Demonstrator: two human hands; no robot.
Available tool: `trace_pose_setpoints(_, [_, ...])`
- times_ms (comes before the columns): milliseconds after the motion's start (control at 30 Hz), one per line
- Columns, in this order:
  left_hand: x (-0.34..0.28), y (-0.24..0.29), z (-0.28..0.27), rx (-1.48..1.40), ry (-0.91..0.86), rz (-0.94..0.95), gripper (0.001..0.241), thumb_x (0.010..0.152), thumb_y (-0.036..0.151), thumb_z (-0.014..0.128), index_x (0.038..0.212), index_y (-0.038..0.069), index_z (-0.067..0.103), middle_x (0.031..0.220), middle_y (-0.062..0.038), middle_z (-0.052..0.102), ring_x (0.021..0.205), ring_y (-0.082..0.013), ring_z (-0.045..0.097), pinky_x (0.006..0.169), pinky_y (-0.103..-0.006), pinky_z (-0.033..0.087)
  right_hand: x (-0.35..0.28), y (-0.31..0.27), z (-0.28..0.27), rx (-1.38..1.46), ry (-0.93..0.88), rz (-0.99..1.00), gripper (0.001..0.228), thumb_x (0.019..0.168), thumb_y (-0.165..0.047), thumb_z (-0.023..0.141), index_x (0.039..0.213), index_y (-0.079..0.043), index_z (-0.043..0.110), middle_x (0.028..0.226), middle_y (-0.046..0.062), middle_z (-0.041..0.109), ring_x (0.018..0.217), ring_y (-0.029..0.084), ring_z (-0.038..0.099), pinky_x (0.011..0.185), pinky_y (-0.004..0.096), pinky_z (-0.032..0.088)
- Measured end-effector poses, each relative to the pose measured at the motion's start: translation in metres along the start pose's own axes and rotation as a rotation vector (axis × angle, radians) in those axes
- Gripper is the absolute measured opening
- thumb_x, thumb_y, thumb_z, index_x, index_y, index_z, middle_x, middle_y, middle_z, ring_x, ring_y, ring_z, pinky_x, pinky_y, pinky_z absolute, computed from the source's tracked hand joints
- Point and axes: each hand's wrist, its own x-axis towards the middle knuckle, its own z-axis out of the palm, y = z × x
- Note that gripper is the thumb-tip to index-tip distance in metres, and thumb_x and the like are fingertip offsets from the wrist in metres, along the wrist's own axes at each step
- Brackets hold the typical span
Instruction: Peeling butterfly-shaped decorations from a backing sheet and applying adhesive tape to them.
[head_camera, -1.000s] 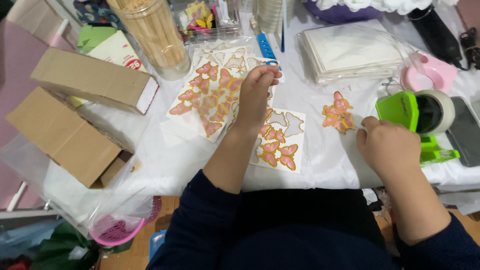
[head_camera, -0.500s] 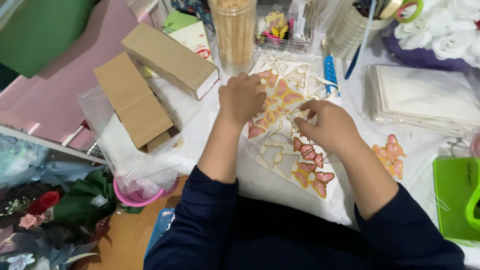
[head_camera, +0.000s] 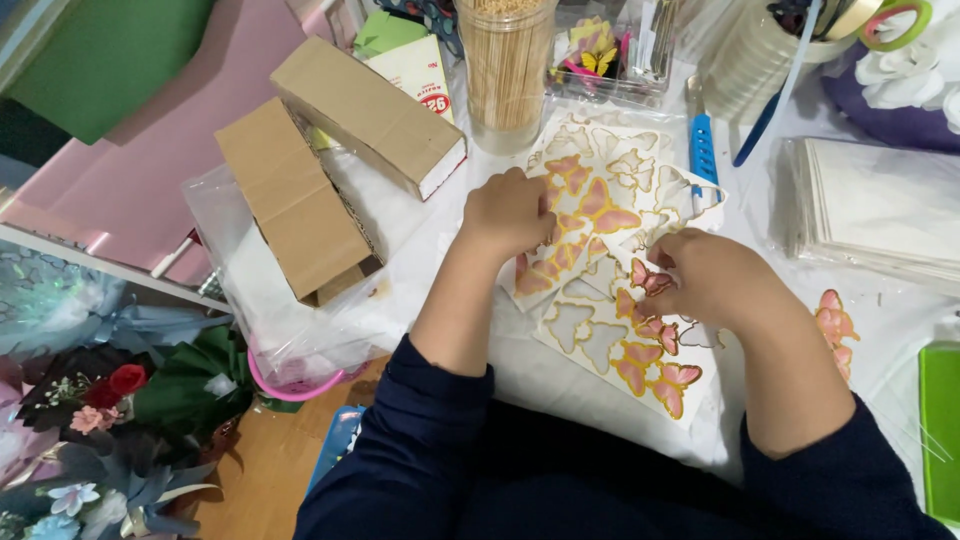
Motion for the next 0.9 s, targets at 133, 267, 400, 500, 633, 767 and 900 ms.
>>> trace_pose_setpoints(133, [-0.011,0.008,-0.009,-0.006,-0.004,0.016,0.018,0.08,0.032,0.06,0.087,0.018,0.069,0.099,-0.007,0.06,0.104,-0.0324,0.063,0.087,-0.0507,0.053,0.006,0.006,0.002,-0.058,-0.026,0.009,0.065,0.066,-0.048,0.091,0.114,-0.008,0.075,0.102,0.016,0.075,0.105,0.039,0.074,0.087,0.051,0.059])
trace_pose_setpoints(267, [-0.005,0.006,-0.003,0.006,0.023,0.017,0.022,0.08,0.035,0.061,0.088,0.017,0.071,0.098,-0.008,0.063,0.104,-0.0328,0.064,0.085,-0.052,0.054,-0.006,0.016,-0.017,0.182,0.011,-0.021,0.032,0.082,-0.025,0.075,0.102,-0.001,0.069,0.09,0.026,0.073,0.099,0.047,0.071,0.082,0.055,0.055])
trace_pose_setpoints(400, [0.006,0.008,0.014,-0.097,0.37,0.124,0.018,0.088,0.037,0.058,0.085,0.02,0.065,0.091,0.0,0.065,0.095,-0.0292,0.063,0.073,-0.0459,0.049,-0.004,0.059,-0.005,0.703,0.293,-0.196,0.029,0.101,-0.019,0.067,0.085,-0.016,0.043,0.076,-0.008,0.029,0.064,0.007,0.028,0.056,0.025,0.025])
trace_pose_setpoints(500, [0.027,0.017,0.044,-0.687,0.405,0.455,0.023,0.097,0.048,0.066,0.117,0.036,0.067,0.097,0.01,0.075,0.099,-0.0112,0.073,0.09,-0.0314,0.057,0.015,0.052,0.016,1.174,0.491,-0.183,0.036,0.088,0.003,0.071,0.121,-0.006,0.062,0.086,0.004,0.071,0.071,0.01,0.067,0.067,0.02,0.054])
trace_pose_setpoints(633, [0.01,0.036,0.054,-1.41,-0.16,0.558,0.096,0.082,0.091,0.052,0.145,0.019,0.05,0.122,-0.009,0.074,0.116,-0.0123,0.067,0.087,-0.027,0.059,0.017,0.05,0.022,1.128,0.549,-0.125,0.016,0.09,-0.006,0.079,0.103,-0.011,0.071,0.085,0.001,0.076,0.073,0.004,0.065,0.067,0.014,0.052])
trace_pose_setpoints(767, [0.0,0.052,0.043,-1.567,-0.274,0.46,0.073,0.087,0.045,0.066,0.147,0.009,0.046,0.121,-0.019,0.072,0.105,-0.0205,0.072,0.059,-0.0244,0.058,0.039,0.062,0.033,1.475,0.724,-0.115,0.012,0.095,-0.002,0.073,0.106,-0.005,0.07,0.083,0.009,0.072,0.067,0.016,0.073,0.06,0.021,0.06])
trace_pose_setpoints(900, [-0.031,0.081,0.006,-1.047,-0.003,0.164,0.042,0.082,0.028,0.078,0.12,0.009,0.071,0.11,-0.013,0.074,0.112,-0.0275,0.068,0.105,-0.042,0.053,0.041,0.044,0.04,1.639,0.625,-0.006,0.01,0.093,-0.004,0.068,0.101,-0.005,0.073,0.079,0.007,0.07,0.067,0.014,0.074,0.053,0.014,0.052])
